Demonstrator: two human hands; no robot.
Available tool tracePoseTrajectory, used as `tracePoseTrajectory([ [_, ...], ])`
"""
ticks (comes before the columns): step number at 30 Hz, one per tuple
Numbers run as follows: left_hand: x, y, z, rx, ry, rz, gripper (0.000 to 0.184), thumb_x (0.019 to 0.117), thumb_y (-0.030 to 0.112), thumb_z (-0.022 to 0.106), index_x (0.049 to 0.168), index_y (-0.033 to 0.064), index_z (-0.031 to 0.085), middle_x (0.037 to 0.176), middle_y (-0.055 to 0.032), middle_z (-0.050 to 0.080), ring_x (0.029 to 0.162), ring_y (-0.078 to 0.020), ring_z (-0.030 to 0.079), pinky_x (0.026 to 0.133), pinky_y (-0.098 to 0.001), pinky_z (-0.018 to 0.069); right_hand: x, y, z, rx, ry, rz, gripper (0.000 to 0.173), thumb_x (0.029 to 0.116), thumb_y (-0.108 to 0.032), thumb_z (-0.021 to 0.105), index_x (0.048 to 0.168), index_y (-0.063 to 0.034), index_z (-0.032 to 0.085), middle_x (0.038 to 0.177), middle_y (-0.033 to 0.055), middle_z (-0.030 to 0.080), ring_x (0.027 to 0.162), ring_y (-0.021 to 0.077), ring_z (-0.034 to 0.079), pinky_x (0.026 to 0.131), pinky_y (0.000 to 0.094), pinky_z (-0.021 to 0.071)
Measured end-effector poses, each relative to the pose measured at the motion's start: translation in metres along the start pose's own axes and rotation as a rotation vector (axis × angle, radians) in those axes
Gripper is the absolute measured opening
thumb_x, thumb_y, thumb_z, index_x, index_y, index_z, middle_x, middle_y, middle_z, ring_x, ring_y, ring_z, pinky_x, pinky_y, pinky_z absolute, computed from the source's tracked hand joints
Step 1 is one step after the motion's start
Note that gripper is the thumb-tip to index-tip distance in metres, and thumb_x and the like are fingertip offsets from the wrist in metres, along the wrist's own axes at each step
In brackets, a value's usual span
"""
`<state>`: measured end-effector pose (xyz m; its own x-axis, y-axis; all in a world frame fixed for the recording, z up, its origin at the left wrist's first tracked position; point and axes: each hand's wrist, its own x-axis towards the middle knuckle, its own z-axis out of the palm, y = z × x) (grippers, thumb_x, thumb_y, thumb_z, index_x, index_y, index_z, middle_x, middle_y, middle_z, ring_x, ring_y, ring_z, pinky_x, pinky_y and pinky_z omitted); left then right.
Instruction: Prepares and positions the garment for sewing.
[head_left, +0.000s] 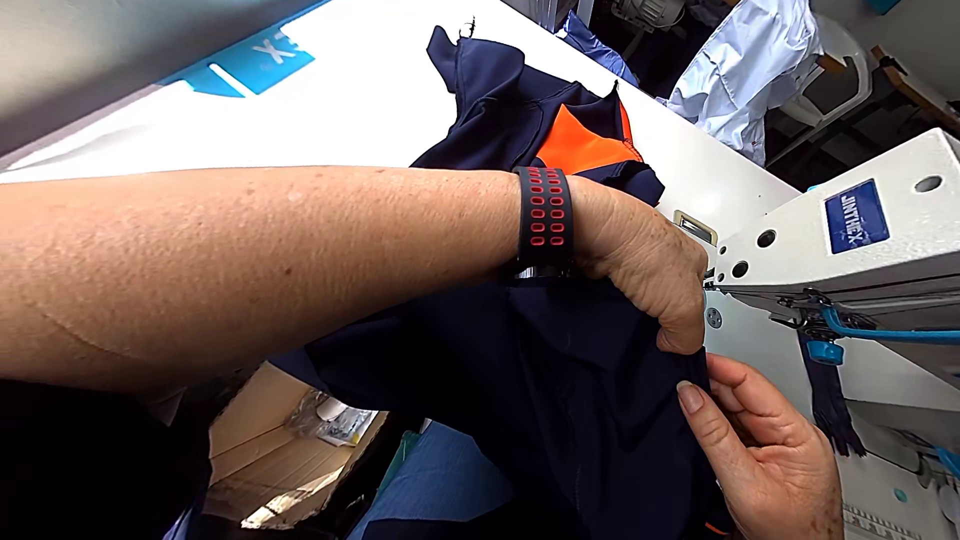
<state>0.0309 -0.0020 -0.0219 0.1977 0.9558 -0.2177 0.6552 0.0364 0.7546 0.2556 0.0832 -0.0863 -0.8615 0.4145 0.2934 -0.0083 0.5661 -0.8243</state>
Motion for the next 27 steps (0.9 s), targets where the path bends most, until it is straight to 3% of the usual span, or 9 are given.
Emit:
tracePoseTrajectory([
  [4,0.002,-0.001,-0.001,0.046,-0.021,0.074,0.024,0.0856,0.017,0.076,0.064,0.0081,0.069,0.057,0.0021,0.056,0.052,-0.0057,0.048,0.05,-0.0285,0.0319,0.003,0.005,0.005,0.033,0.067,-0.044,0.01,0.0906,-0.006,0.068,0.095,0.0014,0.073,0.084,-0.0021,0.076,0.076,-0.0008,0.071,0.072,0.0154,0.0604],
  [7,0.0,0.001,-0.006,0.19,-0.059,0.097,0.011,0.0842,0.022,0.082,0.083,0.0115,0.08,0.069,0.0021,0.067,0.063,-0.0066,0.057,0.057,-0.0302,0.0401,0.002,0.007,0.002,0.043,0.05,-0.047,0.012,0.096,-0.007,0.063,0.091,-0.0018,0.072,0.079,-0.0054,0.074,0.071,-0.0037,0.067,0.067,0.013,0.0575],
  [9,0.0,0.001,-0.008,0.264,-0.054,0.088,0.011,0.0841,0.024,0.082,0.086,0.0134,0.08,0.071,0.002,0.066,0.066,-0.0081,0.057,0.06,-0.0322,0.0404,0.001,0.009,0.001,0.043,0.043,-0.046,0.018,0.0987,-0.007,0.058,0.089,-0.0019,0.072,0.076,-0.0065,0.071,0.069,-0.0059,0.064,0.065,0.011,0.0543],
  [12,0.002,-0.003,-0.009,0.243,-0.014,0.088,0.007,0.0853,0.019,0.08,0.082,0.0121,0.079,0.068,0.0017,0.065,0.063,-0.0072,0.055,0.057,-0.0303,0.0388,0.0,0.009,0.0,0.038,0.028,-0.049,0.019,0.0989,-0.006,0.057,0.089,-0.0007,0.072,0.076,-0.0053,0.071,0.07,-0.0055,0.064,0.065,0.0112,0.0547],
  [15,0.004,-0.004,-0.008,0.228,0.061,0.098,0.016,0.0872,0.013,0.072,0.071,0.0095,0.074,0.059,0.0027,0.056,0.054,-0.0058,0.048,0.05,-0.0292,0.0322,-0.001,0.008,0.0,0.014,0.038,-0.045,0.013,0.095,-0.007,0.062,0.09,-0.001,0.072,0.076,-0.0052,0.073,0.069,-0.0045,0.066,0.065,0.012,0.0566],
  [19,0.005,0.002,-0.007,0.286,0.083,0.07,0.021,0.0887,0.008,0.066,0.068,0.0092,0.07,0.058,0.0025,0.054,0.055,-0.0073,0.048,0.051,-0.031,0.0316,-0.002,0.006,0.001,0.019,0.056,-0.01,0.007,0.0892,-0.006,0.068,0.092,-0.0007,0.072,0.079,-0.0044,0.075,0.07,-0.0019,0.069,0.066,0.0145,0.0594],
  [22,0.006,0.001,-0.003,0.238,0.069,0.108,0.017,0.0849,0.016,0.074,0.069,0.0111,0.072,0.056,0.0038,0.055,0.052,-0.0059,0.048,0.048,-0.0297,0.0313,-0.003,0.006,0.002,0.029,0.074,-0.003,0.007,0.0884,-0.006,0.069,0.092,-0.0005,0.072,0.079,-0.0037,0.075,0.071,-0.0012,0.07,0.067,0.0149,0.0597],
  [25,0.006,0.005,0.001,0.275,0.04,0.08,0.026,0.0848,0.034,0.082,0.073,0.0123,0.075,0.06,0.0037,0.058,0.056,-0.0064,0.051,0.053,-0.0303,0.0354,-0.002,0.007,0.002,0.039,0.07,-0.006,0.008,0.0882,-0.005,0.068,0.093,0.0001,0.072,0.081,-0.0025,0.076,0.073,-0.0008,0.07,0.068,0.0152,0.0598],
  [27,0.006,0.007,0.004,0.257,0.049,0.068,0.026,0.0866,0.032,0.081,0.074,0.0104,0.074,0.062,0.0027,0.059,0.057,-0.0062,0.05,0.053,-0.0294,0.0353,-0.003,0.008,0.003,0.025,0.069,-0.003,0.009,0.0859,-0.003,0.067,0.093,0.0012,0.072,0.081,-0.0023,0.076,0.073,-0.001,0.07,0.068,0.0153,0.0597],
])
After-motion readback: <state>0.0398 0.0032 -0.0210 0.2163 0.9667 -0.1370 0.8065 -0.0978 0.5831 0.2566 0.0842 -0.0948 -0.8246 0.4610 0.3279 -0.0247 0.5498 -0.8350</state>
